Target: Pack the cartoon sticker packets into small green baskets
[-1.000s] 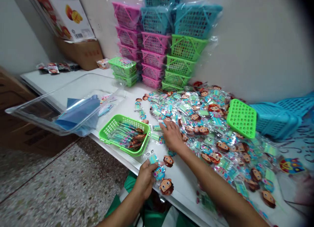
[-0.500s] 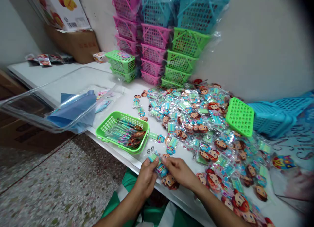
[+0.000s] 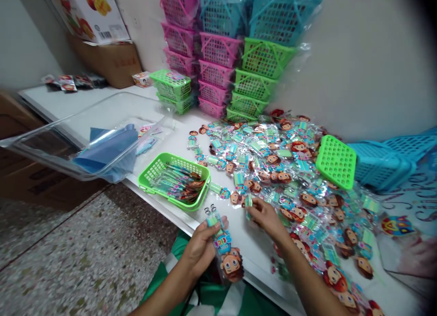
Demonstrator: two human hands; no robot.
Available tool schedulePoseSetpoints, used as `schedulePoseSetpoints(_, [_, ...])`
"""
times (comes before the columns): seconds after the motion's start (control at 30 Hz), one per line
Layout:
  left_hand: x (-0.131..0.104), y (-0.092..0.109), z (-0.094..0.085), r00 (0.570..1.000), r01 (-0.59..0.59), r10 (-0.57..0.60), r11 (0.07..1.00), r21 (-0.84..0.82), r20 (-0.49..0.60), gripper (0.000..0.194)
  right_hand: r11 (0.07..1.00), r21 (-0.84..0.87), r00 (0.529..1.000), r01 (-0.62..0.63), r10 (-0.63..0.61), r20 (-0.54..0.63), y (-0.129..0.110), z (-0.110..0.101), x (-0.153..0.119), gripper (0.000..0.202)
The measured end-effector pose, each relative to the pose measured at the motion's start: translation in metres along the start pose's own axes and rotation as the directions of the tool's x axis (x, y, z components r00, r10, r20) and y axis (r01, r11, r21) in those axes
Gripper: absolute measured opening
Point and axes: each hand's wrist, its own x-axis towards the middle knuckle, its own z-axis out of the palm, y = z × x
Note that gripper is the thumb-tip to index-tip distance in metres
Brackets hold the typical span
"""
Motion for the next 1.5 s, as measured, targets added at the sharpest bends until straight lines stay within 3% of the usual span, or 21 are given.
schedulePoseSetpoints(0.1, [0.005,-0.005,0.004,0.993,-0.033,0.039,0.998,-0.049,0.109,0.041,0.935,0.273,0.965,0.228,-0.253,0.061,-0.019,0.009,-0.029,0.031])
schedulePoseSetpoints(0.2, [0.007,-0.003,-0.002,0.993,-0.065,0.067,0.998,-0.025,0.093,0.046,0.925,0.035,0.925,0.38,-0.379,-0.017,-0.033,0.02,-0.035,0.035])
schedulePoseSetpoints(0.33, [-0.002,0.009,-0.014,0.996,-0.089,0.09,0.991,0.098,-0.003,0.053,0.899,-0.265,0.917,0.349,-0.385,-0.1,-0.04,0.027,0.004,0.032])
schedulePoseSetpoints(0.47, [-0.012,0.015,-0.017,0.996,-0.065,0.074,0.984,0.169,-0.048,0.052,0.769,-0.508,0.909,0.388,-0.41,0.073,-0.046,0.035,0.048,0.034])
schedulePoseSetpoints(0.53, [-0.013,0.015,-0.016,0.996,-0.051,0.062,0.986,0.161,-0.061,0.04,0.754,-0.531,0.916,0.386,-0.382,0.123,-0.047,0.038,0.055,0.021])
schedulePoseSetpoints(0.63, [-0.012,0.013,-0.013,0.997,-0.062,0.066,0.993,0.098,-0.037,0.031,0.801,-0.496,0.936,0.335,-0.345,0.076,-0.042,0.033,0.039,0.022])
schedulePoseSetpoints(0.7, [-0.01,0.011,-0.011,0.997,-0.077,0.077,0.996,0.045,0.003,0.032,0.869,-0.382,0.945,0.314,-0.325,0.038,-0.037,0.028,0.013,0.027])
schedulePoseSetpoints(0.77, [-0.01,0.007,-0.009,0.994,-0.09,0.09,0.996,0.009,0.06,0.034,0.949,-0.075,0.952,0.307,-0.304,0.043,-0.033,0.027,-0.02,0.031])
schedulePoseSetpoints(0.83, [-0.011,0.002,-0.009,0.992,-0.068,0.068,0.998,0.002,0.106,0.036,0.926,0.273,0.955,0.26,-0.288,0.069,-0.031,0.031,-0.055,0.03])
schedulePoseSetpoints(0.87, [-0.011,-0.001,-0.01,0.992,-0.044,0.042,0.999,0.012,0.117,0.037,0.902,0.365,0.96,0.231,-0.273,0.068,-0.029,0.034,-0.071,0.028])
schedulePoseSetpoints(0.93, [-0.013,-0.007,-0.011,0.995,0.008,-0.014,0.998,0.058,0.102,0.039,0.916,0.345,0.971,0.203,-0.232,0.047,-0.024,0.039,-0.097,0.027])
schedulePoseSetpoints(1.0, [-0.015,-0.012,-0.013,0.996,0.046,-0.055,0.992,0.121,0.069,0.036,0.963,0.208,0.985,0.169,-0.174,0.006,-0.012,0.037,-0.114,0.032])
schedulePoseSetpoints(1.07, [-0.017,-0.017,-0.014,0.994,0.089,-0.098,0.978,0.187,0.039,0.027,0.992,0.016,0.985,0.129,-0.126,-0.113,0.005,0.025,-0.117,0.031])
schedulePoseSetpoints(1.1, [-0.018,-0.019,-0.013,0.992,0.115,-0.124,0.97,0.214,0.032,0.022,0.991,-0.1,0.969,0.094,-0.114,-0.22,0.016,0.016,-0.113,0.029])
schedulePoseSetpoints(1.17, [-0.019,-0.024,-0.01,0.985,0.158,-0.172,0.956,0.247,0.034,0.017,0.944,-0.329,0.89,-0.01,-0.142,-0.433,0.038,-0.005,-0.097,0.034])
schedulePoseSetpoints(1.2, [-0.02,-0.026,-0.008,0.981,0.173,-0.189,0.951,0.255,0.04,0.017,0.91,-0.41,0.857,-0.057,-0.166,-0.487,0.048,-0.015,-0.087,0.037])
schedulePoseSetpoints(1.27, [-0.02,-0.032,-0.004,0.976,0.187,-0.21,0.945,0.269,0.061,0.021,0.871,-0.483,0.843,-0.09,-0.191,-0.502,0.064,-0.034,-0.065,0.031])
schedulePoseSetpoints(1.33, [-0.019,-0.037,-0.002,0.969,0.201,-0.234,0.935,0.293,0.081,0.025,0.904,-0.423,0.833,-0.064,-0.185,-0.522,0.072,-0.049,-0.05,0.027])
schedulePoseSetpoints(1.4, [-0.017,-0.041,-0.002,0.963,0.21,-0.252,0.926,0.315,0.099,0.027,0.971,-0.236,0.785,-0.023,-0.128,-0.606,0.072,-0.057,-0.048,0.029])
schedulePoseSetpoints(1.47, [-0.015,-0.044,-0.001,0.958,0.217,-0.264,0.922,0.322,0.111,0.026,0.999,-0.018,0.755,0.027,-0.032,-0.655,0.062,-0.058,-0.06,0.031])
schedulePoseSetpoints(1.5, [-0.013,-0.044,0.001,0.957,0.218,-0.267,0.922,0.319,0.117,0.025,0.997,0.054,0.764,0.053,-0.005,-0.646,0.054,-0.055,-0.071,0.031])
